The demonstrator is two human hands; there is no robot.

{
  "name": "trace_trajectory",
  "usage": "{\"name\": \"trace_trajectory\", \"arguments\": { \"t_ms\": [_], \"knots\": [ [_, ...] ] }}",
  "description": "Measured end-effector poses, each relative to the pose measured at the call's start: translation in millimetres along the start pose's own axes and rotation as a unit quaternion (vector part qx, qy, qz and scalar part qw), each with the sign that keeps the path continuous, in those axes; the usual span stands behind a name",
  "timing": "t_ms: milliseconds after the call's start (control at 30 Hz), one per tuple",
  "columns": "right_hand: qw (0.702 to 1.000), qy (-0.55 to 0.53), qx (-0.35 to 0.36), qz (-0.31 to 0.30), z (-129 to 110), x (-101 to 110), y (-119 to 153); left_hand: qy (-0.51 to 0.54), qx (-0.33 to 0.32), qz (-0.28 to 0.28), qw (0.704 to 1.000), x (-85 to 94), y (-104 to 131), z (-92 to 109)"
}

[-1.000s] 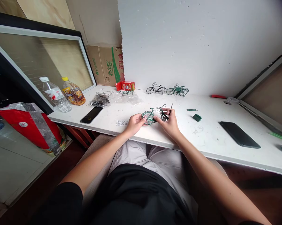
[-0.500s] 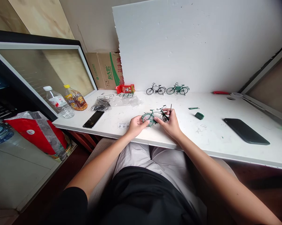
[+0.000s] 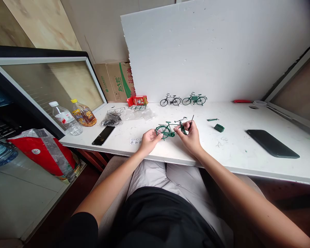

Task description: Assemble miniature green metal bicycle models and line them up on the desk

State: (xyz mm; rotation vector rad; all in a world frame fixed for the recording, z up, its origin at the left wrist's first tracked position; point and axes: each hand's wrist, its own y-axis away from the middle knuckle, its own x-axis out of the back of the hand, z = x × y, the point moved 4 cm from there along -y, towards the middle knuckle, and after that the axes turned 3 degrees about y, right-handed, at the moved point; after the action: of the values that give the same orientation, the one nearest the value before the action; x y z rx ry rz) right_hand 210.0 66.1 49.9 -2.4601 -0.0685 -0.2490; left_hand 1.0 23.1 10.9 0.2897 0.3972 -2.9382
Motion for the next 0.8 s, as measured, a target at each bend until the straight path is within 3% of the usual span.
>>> {"name": "trace_trajectory", "arguments": {
  "t_ms": [100,167,267,367,467,567,800],
  "knots": [
    [0.993,0.07,0.091,0.026,-21.7,-0.5,7.1,0.007,-0.001,0.037,0.999,2.8,-1.0,-0.5],
    [0.975,0.123,0.187,0.012,-37.3,-6.1,15.0,0.035,0.014,0.049,0.998,4.1,-1.0,-0.8],
    [0.919,0.199,0.333,-0.076,-51.2,-22.2,30.6,0.072,0.05,0.036,0.995,6.6,-1.1,0.5],
    [0.869,0.265,0.392,-0.145,-50.8,-36.0,43.0,0.102,0.105,-0.005,0.989,11.1,-2.0,6.6],
    [0.849,0.304,0.396,-0.175,-49.5,-42.9,48.8,0.164,0.155,-0.035,0.974,13.6,-1.7,19.0],
    [0.854,0.306,0.367,-0.206,-53.3,-43.5,49.5,0.164,0.185,-0.061,0.967,7.7,3.4,28.7],
    [0.912,0.186,0.232,-0.284,-56.4,-39.1,42.9,0.099,0.139,0.035,0.985,-4.9,14.0,20.4]
  ]
}}
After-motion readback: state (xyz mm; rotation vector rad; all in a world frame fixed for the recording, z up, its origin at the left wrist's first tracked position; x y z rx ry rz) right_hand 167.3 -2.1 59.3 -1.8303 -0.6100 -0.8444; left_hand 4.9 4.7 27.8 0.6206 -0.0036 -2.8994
